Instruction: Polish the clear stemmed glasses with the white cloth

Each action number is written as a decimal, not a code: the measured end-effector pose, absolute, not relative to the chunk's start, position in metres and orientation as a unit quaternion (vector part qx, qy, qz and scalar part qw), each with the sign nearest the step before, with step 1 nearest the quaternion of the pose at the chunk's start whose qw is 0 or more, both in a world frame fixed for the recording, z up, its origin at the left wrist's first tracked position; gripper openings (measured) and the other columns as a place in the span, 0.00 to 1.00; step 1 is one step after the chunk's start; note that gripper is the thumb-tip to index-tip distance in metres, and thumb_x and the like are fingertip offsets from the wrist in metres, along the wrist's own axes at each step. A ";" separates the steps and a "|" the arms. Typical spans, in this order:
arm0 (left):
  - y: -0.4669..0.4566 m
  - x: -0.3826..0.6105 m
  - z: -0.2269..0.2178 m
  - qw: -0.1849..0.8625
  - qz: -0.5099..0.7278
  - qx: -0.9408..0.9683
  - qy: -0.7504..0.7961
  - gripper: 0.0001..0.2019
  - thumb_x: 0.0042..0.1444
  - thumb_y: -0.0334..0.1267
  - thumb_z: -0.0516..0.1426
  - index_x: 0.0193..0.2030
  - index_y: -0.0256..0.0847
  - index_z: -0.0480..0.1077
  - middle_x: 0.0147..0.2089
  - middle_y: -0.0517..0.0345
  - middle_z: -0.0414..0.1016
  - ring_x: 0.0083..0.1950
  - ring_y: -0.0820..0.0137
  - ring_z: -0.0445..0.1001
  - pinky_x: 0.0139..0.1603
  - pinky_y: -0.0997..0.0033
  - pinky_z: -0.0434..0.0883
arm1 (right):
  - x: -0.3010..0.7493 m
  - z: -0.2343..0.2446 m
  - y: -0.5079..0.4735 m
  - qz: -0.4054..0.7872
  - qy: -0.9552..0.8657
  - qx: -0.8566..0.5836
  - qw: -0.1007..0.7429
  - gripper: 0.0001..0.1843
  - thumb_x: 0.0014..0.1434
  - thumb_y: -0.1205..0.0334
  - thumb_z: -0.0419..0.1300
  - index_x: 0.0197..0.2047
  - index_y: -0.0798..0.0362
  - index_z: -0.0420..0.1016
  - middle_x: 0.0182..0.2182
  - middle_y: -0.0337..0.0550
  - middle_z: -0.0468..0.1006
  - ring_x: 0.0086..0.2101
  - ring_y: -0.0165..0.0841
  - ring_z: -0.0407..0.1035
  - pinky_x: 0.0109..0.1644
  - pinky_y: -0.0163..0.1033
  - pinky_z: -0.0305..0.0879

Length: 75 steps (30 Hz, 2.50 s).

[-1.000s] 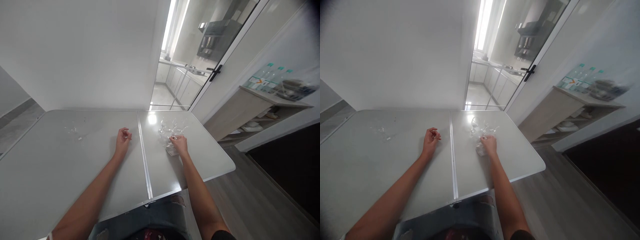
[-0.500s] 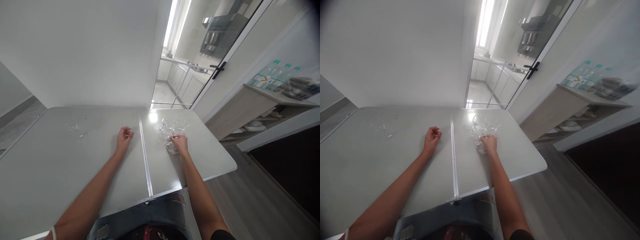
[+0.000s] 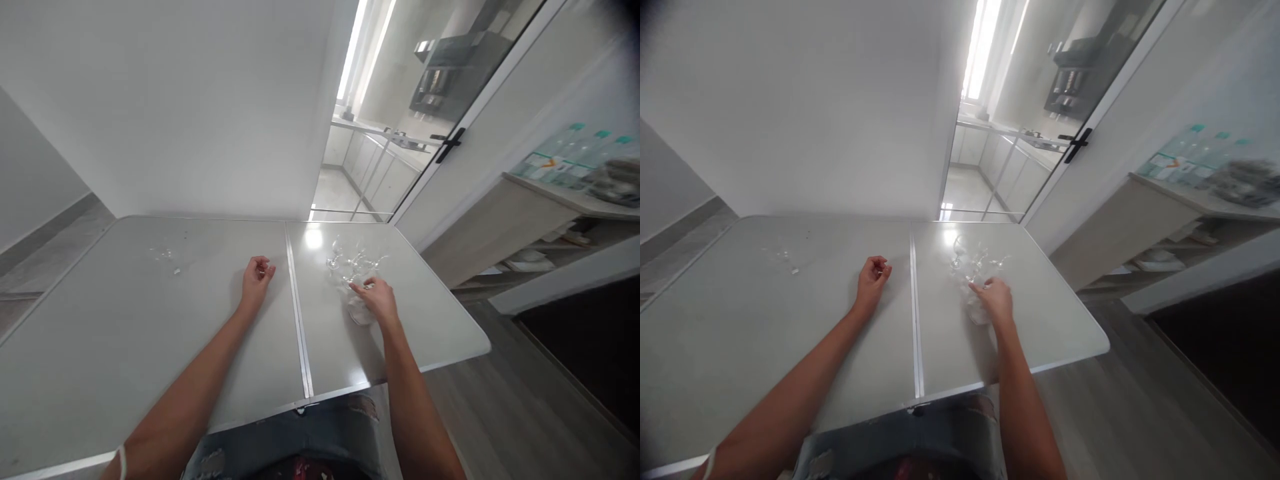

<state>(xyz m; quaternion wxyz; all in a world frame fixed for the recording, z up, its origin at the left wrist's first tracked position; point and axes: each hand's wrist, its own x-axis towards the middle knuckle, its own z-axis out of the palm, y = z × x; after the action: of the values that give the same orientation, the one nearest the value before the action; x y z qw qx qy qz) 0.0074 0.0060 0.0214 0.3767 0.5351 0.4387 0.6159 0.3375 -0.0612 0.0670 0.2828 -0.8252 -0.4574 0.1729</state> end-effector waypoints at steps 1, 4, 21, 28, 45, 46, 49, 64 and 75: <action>0.005 0.006 0.023 0.336 0.625 0.545 0.447 0.10 0.60 0.45 0.62 0.43 0.44 0.70 0.37 0.59 0.65 0.35 0.70 0.65 0.36 0.70 0.65 | 0.334 0.072 -0.072 0.201 -0.455 -0.816 0.295 0.23 0.44 0.40 0.71 0.32 0.53 0.79 0.25 0.47 0.79 0.29 0.40 0.75 0.33 0.40 0.66; 0.000 0.000 0.029 0.193 0.645 0.573 0.468 0.05 0.62 0.41 0.60 0.40 0.44 0.71 0.37 0.57 0.65 0.36 0.68 0.65 0.40 0.65 0.66 | 0.313 0.081 -0.104 0.418 -0.450 -0.676 0.407 0.19 0.52 0.42 0.67 0.39 0.47 0.80 0.34 0.49 0.82 0.34 0.42 0.77 0.33 0.42 0.69; 0.014 -0.130 0.035 -0.007 0.681 0.285 0.674 0.35 0.46 0.37 0.68 0.57 0.41 0.53 0.62 0.37 0.54 0.69 0.48 0.55 0.68 0.41 0.55 | 0.198 0.068 -0.067 0.649 -0.285 -0.451 0.542 0.14 0.56 0.52 0.69 0.43 0.48 0.80 0.39 0.42 0.84 0.40 0.39 0.79 0.40 0.40 0.77; 0.026 -0.140 0.017 0.006 0.686 0.316 0.655 0.16 0.55 0.34 0.62 0.47 0.43 0.62 0.42 0.56 0.70 0.47 0.65 0.73 0.57 0.58 0.66 | 0.183 0.077 -0.022 0.718 -0.320 -0.391 0.479 0.16 0.55 0.49 0.66 0.40 0.51 0.77 0.34 0.40 0.81 0.39 0.36 0.76 0.41 0.37 0.74; -0.017 -0.004 0.053 0.655 0.443 0.463 0.401 0.19 0.46 0.50 0.71 0.34 0.38 0.74 0.20 0.69 0.58 0.18 0.83 0.51 0.19 0.78 0.57 | 0.184 0.068 -0.012 0.690 -0.355 -0.360 0.518 0.32 0.57 0.31 0.55 0.39 0.53 0.79 0.32 0.50 0.82 0.42 0.46 0.77 0.43 0.45 0.77; -0.016 -0.007 0.055 0.642 0.466 0.458 0.402 0.19 0.47 0.50 0.71 0.32 0.38 0.73 0.20 0.69 0.57 0.18 0.82 0.51 0.19 0.78 0.58 | 0.186 0.069 -0.013 0.690 -0.354 -0.363 0.516 0.34 0.58 0.29 0.53 0.41 0.53 0.79 0.34 0.50 0.83 0.43 0.46 0.77 0.44 0.46 0.76; -0.011 -0.018 0.060 0.582 0.531 0.458 0.413 0.18 0.48 0.49 0.71 0.30 0.39 0.71 0.21 0.68 0.59 0.20 0.81 0.55 0.20 0.78 0.61 | 0.193 0.068 -0.015 0.704 -0.355 -0.367 0.494 0.38 0.59 0.27 0.52 0.48 0.54 0.78 0.38 0.51 0.83 0.46 0.46 0.77 0.46 0.47 0.76; -0.011 -0.045 0.073 0.476 0.524 0.542 0.453 0.17 0.46 0.46 0.71 0.38 0.38 0.79 0.25 0.62 0.70 0.18 0.79 0.63 0.16 0.78 0.56 | 0.208 0.074 -0.018 0.618 -0.394 -0.365 0.574 0.49 0.54 0.47 0.70 0.74 0.44 0.55 0.45 0.43 0.78 0.42 0.35 0.73 0.47 0.38 0.72; -0.005 -0.046 0.066 0.171 0.545 0.617 0.541 0.11 0.56 0.46 0.64 0.37 0.41 0.80 0.38 0.55 0.81 0.31 0.73 0.73 0.35 0.73 0.71 | 0.225 0.055 -0.004 0.286 -0.653 -0.529 0.460 0.17 0.49 0.53 0.71 0.42 0.49 0.83 0.38 0.44 0.76 0.39 0.40 0.69 0.46 0.45 0.66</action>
<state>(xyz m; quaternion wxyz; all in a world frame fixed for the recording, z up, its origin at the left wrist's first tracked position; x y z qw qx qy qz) -0.0464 -0.0052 0.0660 0.1715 0.6168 0.5414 0.5449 0.2247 -0.0041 0.0550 0.4602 -0.5290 -0.6530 0.2863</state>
